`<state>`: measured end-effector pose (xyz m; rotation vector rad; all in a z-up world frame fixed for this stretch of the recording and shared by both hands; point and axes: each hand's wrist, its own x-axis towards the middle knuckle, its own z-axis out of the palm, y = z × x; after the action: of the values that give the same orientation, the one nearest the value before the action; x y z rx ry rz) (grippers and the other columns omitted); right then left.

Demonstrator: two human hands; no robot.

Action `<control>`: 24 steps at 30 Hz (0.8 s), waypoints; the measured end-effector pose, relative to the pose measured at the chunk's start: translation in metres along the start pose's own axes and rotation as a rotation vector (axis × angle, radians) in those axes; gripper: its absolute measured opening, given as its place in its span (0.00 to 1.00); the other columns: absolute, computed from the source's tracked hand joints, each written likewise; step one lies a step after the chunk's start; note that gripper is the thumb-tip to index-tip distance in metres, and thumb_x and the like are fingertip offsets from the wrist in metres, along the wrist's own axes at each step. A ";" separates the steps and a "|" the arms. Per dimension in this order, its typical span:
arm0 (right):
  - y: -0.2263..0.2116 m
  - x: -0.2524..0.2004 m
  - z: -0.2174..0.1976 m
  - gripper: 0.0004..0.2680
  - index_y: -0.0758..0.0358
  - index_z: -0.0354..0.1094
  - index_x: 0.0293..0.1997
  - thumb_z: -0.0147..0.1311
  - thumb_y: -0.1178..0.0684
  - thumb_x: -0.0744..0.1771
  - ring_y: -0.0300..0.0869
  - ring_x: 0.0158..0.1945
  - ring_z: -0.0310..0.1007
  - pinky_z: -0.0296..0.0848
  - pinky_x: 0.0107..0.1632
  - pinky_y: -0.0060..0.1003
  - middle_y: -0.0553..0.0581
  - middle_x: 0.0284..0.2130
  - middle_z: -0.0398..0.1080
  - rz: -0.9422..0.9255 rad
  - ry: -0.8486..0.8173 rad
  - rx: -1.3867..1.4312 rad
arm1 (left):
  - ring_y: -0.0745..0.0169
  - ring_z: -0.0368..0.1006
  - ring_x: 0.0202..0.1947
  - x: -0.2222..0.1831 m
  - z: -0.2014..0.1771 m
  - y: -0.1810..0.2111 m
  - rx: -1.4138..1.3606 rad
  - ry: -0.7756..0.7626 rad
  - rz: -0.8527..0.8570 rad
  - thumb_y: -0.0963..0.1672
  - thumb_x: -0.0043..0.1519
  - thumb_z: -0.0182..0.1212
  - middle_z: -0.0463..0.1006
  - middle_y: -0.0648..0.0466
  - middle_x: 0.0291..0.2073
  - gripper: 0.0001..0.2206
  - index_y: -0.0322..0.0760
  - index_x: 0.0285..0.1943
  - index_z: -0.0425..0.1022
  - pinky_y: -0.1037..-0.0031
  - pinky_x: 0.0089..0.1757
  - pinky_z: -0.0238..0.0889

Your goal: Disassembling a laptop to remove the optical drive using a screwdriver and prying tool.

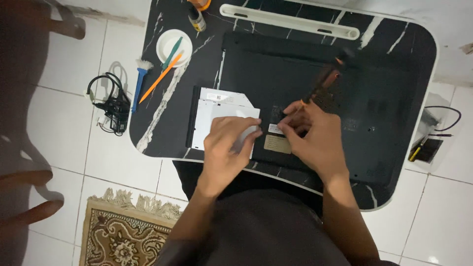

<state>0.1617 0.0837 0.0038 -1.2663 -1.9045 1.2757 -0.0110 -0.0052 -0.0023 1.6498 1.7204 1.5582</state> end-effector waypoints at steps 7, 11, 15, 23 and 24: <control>-0.011 0.003 -0.001 0.14 0.73 0.73 0.51 0.63 0.68 0.61 0.61 0.34 0.81 0.81 0.34 0.47 0.72 0.29 0.78 0.069 -0.057 -0.209 | 0.51 0.82 0.41 -0.002 -0.020 -0.008 0.059 -0.086 -0.014 0.35 0.57 0.72 0.86 0.51 0.38 0.09 0.36 0.43 0.83 0.64 0.49 0.67; 0.008 0.003 -0.006 0.11 0.68 0.75 0.50 0.62 0.65 0.63 0.56 0.33 0.81 0.81 0.32 0.44 0.67 0.30 0.78 0.027 -0.077 -0.230 | 0.53 0.82 0.43 -0.008 -0.023 -0.013 0.051 -0.101 0.003 0.35 0.57 0.72 0.85 0.52 0.38 0.09 0.38 0.44 0.84 0.64 0.50 0.67; 0.000 0.000 -0.011 0.07 0.64 0.77 0.45 0.61 0.64 0.64 0.53 0.33 0.81 0.80 0.32 0.41 0.64 0.29 0.79 0.049 -0.026 -0.237 | 0.50 0.81 0.43 -0.011 -0.019 -0.016 0.044 -0.158 0.023 0.35 0.58 0.70 0.85 0.50 0.37 0.09 0.36 0.44 0.83 0.62 0.50 0.67; 0.019 -0.009 -0.017 0.04 0.62 0.79 0.43 0.62 0.62 0.66 0.53 0.33 0.79 0.76 0.29 0.38 0.63 0.32 0.78 -0.054 0.087 -0.445 | 0.51 0.81 0.42 -0.007 -0.017 -0.011 0.068 -0.231 0.012 0.35 0.57 0.70 0.85 0.49 0.38 0.12 0.35 0.49 0.82 0.62 0.50 0.68; 0.019 -0.010 -0.016 0.04 0.62 0.79 0.42 0.62 0.62 0.67 0.52 0.32 0.78 0.75 0.30 0.37 0.62 0.33 0.78 -0.115 0.111 -0.479 | 0.48 0.81 0.41 -0.005 -0.017 -0.008 0.072 -0.234 0.017 0.34 0.57 0.70 0.84 0.47 0.37 0.13 0.33 0.50 0.82 0.60 0.49 0.68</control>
<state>0.1871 0.0841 -0.0058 -1.3921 -2.2416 0.6936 -0.0275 -0.0154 -0.0042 1.8057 1.6600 1.2651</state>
